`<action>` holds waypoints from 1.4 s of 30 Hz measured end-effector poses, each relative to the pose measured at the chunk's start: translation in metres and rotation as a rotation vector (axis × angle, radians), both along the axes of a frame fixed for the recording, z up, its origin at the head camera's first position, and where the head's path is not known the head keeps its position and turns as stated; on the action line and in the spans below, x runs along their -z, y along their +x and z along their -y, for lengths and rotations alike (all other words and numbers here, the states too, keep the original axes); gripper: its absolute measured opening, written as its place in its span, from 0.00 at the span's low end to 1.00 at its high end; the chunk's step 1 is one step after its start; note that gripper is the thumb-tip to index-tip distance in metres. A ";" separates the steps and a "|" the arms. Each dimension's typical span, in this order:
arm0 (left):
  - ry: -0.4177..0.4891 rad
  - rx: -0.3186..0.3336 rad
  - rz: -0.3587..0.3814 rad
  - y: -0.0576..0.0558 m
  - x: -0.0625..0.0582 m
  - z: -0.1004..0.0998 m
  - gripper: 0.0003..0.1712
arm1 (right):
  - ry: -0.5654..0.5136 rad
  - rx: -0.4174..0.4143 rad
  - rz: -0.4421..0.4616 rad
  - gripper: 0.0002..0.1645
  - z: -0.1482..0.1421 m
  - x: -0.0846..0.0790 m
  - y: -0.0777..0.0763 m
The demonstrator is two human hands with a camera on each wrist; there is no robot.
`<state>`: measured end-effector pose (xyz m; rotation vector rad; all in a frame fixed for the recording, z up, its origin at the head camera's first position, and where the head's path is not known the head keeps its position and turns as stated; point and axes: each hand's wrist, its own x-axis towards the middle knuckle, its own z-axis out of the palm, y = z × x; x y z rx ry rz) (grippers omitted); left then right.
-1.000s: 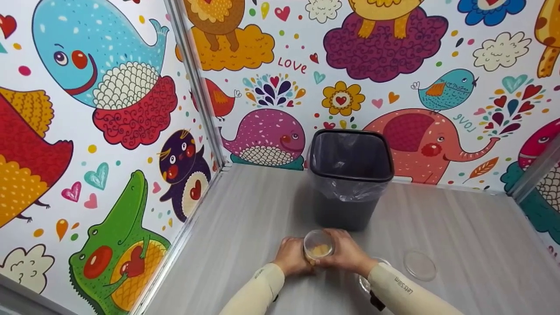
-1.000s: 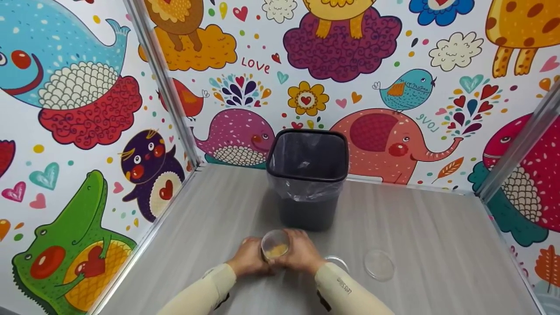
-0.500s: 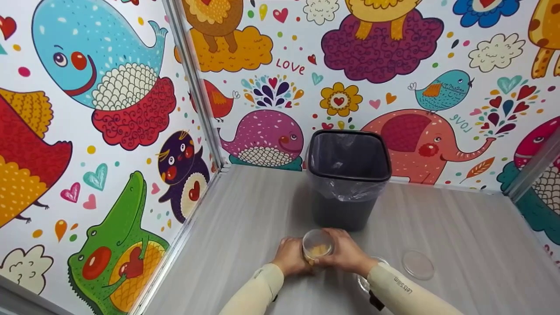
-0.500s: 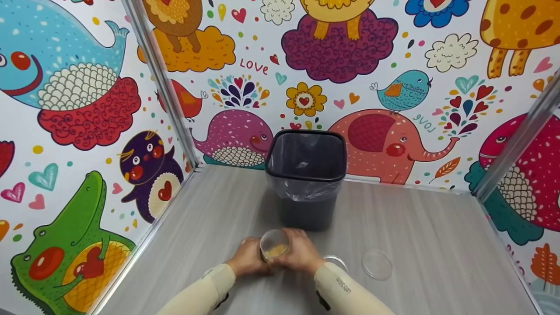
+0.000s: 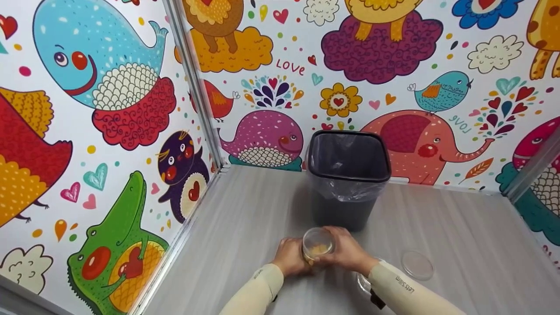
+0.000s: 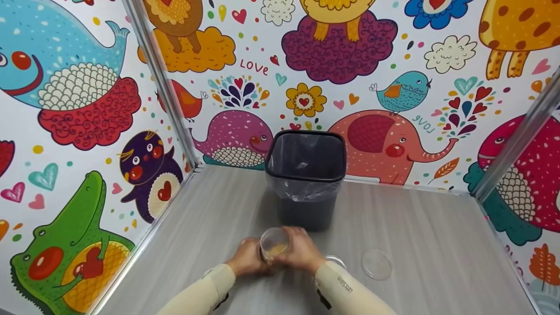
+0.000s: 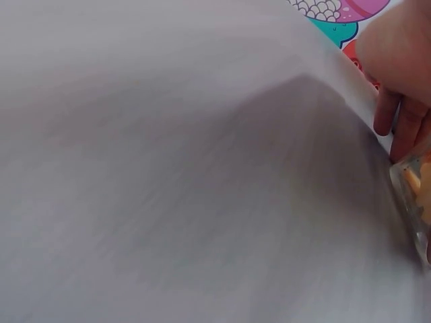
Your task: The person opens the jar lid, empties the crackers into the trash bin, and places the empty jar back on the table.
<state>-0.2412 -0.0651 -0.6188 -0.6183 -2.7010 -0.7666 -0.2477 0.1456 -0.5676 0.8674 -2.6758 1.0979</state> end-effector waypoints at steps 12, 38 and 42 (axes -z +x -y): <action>-0.034 0.007 0.045 0.000 0.001 0.001 0.38 | -0.020 0.047 0.000 0.53 -0.024 -0.004 -0.003; -0.044 0.011 0.047 0.000 0.000 0.002 0.40 | -0.003 0.181 0.144 0.52 -0.106 0.000 -0.017; -0.050 0.003 0.063 0.000 -0.001 0.001 0.40 | -0.014 0.189 0.193 0.52 -0.117 0.001 -0.019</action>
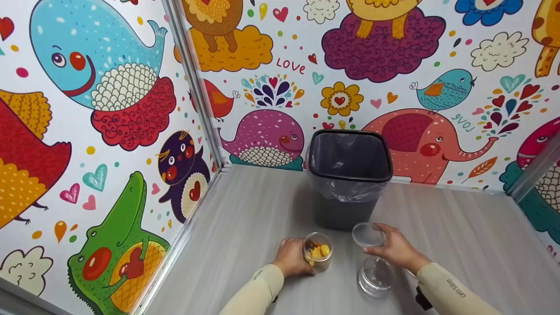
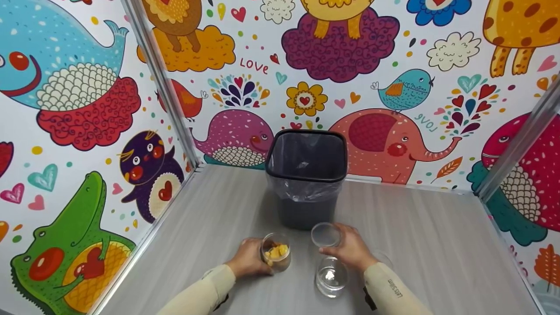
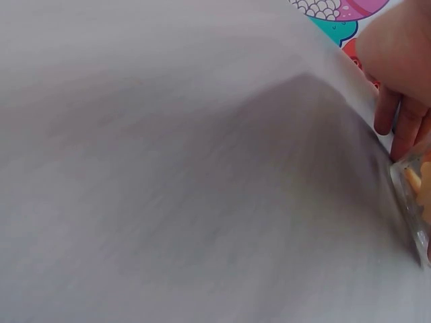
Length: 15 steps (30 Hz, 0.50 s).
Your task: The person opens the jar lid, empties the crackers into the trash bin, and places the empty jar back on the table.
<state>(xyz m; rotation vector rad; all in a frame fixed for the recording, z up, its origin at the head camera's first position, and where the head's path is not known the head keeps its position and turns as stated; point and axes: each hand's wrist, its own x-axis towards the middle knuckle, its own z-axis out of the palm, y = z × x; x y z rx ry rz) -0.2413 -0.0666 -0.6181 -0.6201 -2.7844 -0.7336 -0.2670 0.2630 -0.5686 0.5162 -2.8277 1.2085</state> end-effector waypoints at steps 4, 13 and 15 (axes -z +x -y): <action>-0.005 -0.007 0.018 -0.001 0.001 0.000 0.40 | -0.012 0.040 0.070 0.53 -0.007 0.003 -0.003; 0.006 -0.007 0.032 -0.003 0.002 -0.001 0.40 | 0.024 0.080 0.093 0.55 -0.012 0.013 -0.011; 0.005 -0.005 0.033 -0.004 0.002 -0.001 0.40 | 0.023 0.083 0.085 0.55 -0.012 0.016 -0.011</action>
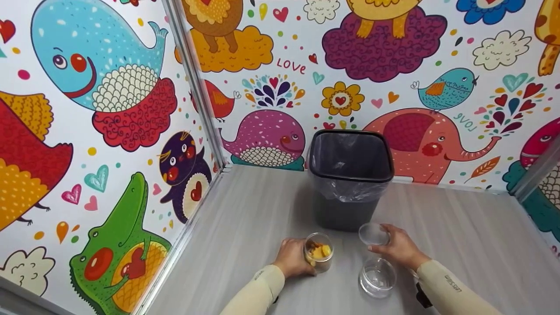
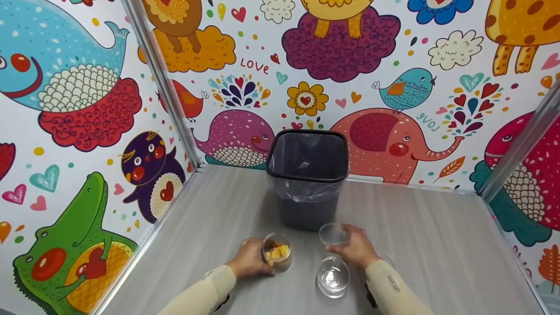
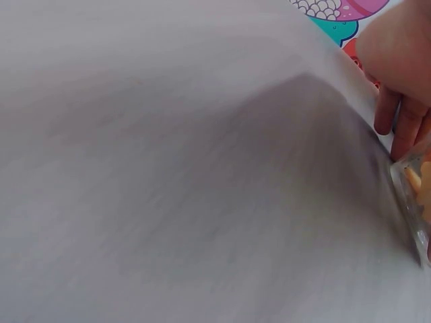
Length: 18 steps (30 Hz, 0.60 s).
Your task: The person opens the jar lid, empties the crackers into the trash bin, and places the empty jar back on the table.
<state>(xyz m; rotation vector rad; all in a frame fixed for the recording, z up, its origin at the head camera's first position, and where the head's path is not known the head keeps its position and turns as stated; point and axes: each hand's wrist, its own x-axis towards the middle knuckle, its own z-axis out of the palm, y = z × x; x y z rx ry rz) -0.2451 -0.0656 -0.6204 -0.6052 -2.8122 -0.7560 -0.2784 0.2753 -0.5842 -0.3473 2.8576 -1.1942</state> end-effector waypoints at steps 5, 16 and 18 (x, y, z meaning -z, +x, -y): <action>-0.005 -0.006 0.014 0.000 0.000 0.000 0.40 | 0.018 0.003 -0.021 0.56 -0.001 0.005 0.000; 0.014 0.004 -0.003 0.005 -0.004 0.000 0.40 | 0.192 -0.066 -0.156 0.50 -0.008 0.020 -0.001; 0.017 0.000 0.001 0.006 -0.005 0.000 0.40 | 0.220 -0.090 -0.192 0.49 -0.009 0.021 0.000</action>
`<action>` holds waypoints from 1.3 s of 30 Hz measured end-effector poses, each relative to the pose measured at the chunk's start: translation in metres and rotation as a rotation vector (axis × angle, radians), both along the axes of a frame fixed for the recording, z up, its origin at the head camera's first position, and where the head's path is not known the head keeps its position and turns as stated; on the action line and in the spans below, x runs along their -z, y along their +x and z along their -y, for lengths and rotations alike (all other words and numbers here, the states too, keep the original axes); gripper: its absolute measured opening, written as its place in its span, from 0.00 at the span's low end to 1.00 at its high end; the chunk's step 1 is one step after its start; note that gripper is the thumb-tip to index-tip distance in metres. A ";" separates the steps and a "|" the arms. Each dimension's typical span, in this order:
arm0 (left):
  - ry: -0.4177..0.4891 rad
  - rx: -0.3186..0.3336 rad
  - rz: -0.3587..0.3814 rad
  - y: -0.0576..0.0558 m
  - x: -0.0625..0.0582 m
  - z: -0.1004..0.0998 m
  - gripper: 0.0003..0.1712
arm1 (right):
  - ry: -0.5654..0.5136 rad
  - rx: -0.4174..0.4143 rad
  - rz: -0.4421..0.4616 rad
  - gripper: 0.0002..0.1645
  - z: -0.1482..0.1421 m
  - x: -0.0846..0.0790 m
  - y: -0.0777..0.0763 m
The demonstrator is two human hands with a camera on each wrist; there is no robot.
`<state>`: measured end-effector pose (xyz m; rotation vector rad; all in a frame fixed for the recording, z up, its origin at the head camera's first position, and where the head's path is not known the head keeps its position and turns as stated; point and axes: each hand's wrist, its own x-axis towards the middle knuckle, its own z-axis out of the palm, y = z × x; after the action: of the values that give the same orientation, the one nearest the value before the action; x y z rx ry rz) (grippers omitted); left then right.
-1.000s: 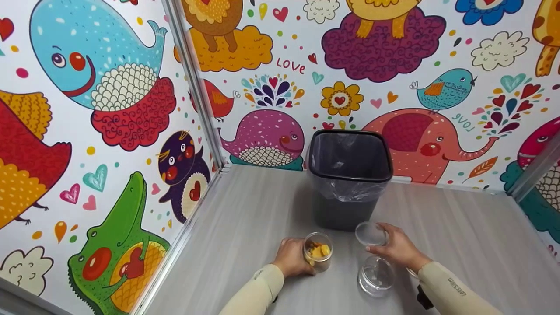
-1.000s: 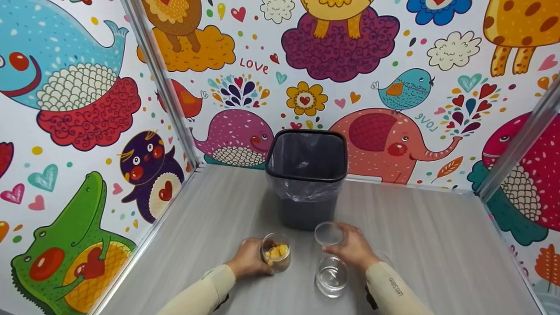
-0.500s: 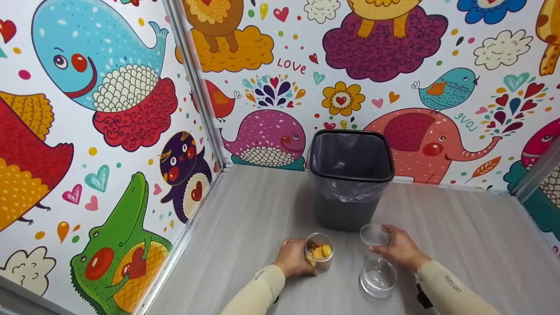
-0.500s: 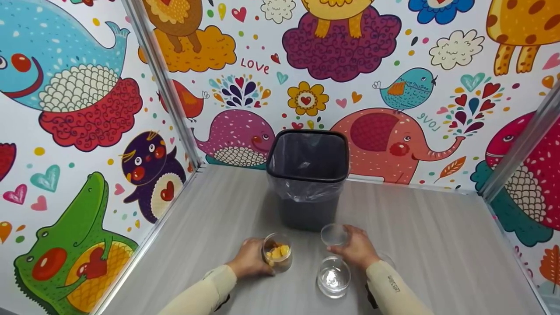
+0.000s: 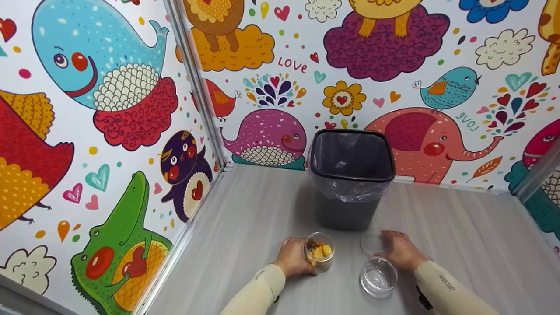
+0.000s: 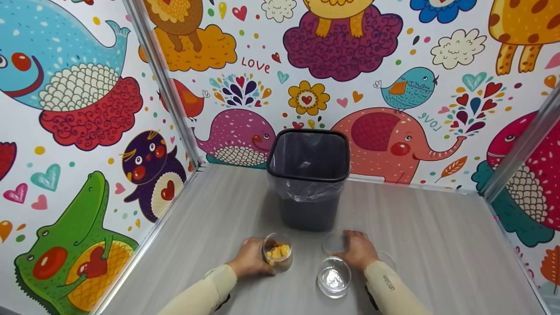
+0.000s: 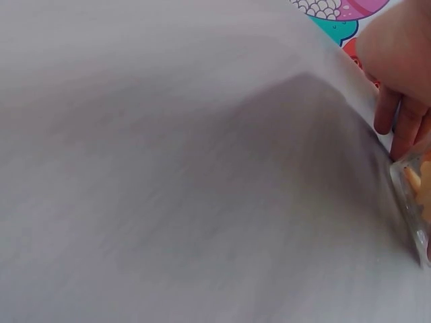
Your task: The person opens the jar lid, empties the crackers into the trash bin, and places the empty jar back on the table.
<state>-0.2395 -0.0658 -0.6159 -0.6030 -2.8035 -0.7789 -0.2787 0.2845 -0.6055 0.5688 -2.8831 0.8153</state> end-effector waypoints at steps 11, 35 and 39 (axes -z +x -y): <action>-0.021 0.001 -0.002 -0.003 0.002 -0.001 0.42 | 0.116 0.000 -0.064 0.52 -0.005 0.000 -0.001; 0.008 0.009 -0.053 0.000 0.000 -0.001 0.41 | 0.131 -0.010 -0.025 0.55 -0.007 0.000 0.001; 0.019 0.011 -0.036 -0.001 0.000 0.000 0.41 | 0.135 -0.005 -0.017 0.56 -0.007 0.001 0.000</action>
<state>-0.2401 -0.0655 -0.6161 -0.6242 -2.7594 -0.7874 -0.2786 0.2916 -0.6067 0.5938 -2.9379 0.6162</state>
